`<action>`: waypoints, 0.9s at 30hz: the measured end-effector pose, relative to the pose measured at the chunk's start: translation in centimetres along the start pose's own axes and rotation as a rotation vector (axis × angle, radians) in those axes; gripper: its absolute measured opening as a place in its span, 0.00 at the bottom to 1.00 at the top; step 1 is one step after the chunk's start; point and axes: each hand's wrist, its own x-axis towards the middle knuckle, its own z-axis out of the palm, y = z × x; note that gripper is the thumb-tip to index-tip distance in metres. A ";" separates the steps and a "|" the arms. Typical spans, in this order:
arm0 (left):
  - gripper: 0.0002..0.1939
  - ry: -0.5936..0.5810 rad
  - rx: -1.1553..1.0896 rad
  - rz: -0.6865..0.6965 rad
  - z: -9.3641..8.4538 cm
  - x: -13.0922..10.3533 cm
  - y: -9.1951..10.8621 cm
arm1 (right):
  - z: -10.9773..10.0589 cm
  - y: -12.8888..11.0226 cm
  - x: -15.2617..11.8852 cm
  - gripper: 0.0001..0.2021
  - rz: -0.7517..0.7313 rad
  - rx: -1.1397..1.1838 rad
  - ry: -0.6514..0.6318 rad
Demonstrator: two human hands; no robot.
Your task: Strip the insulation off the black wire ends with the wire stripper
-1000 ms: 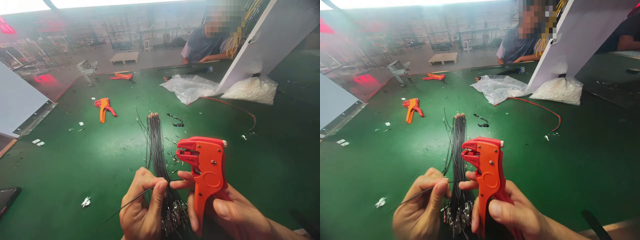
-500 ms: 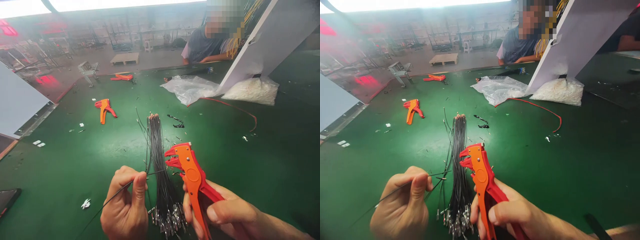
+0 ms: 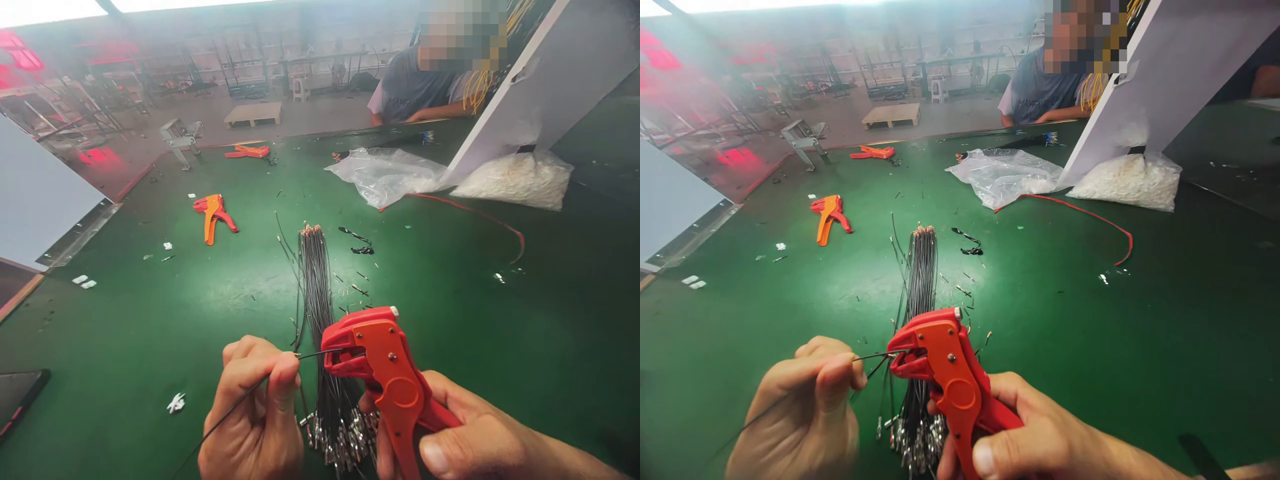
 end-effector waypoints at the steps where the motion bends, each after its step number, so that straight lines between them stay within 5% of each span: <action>1: 0.06 0.002 -0.003 -0.011 0.0 -0.1 0.0 | 0.1 -0.1 0.0 0.18 0.009 0.003 0.004; 15: 0.11 -0.057 0.010 0.012 0.3 0.1 0.0 | 0.0 0.1 -0.5 0.22 0.053 0.062 0.031; 27: 0.12 -0.096 -0.014 -0.096 0.2 -0.5 0.3 | 0.4 0.0 -0.1 0.17 0.024 0.018 0.048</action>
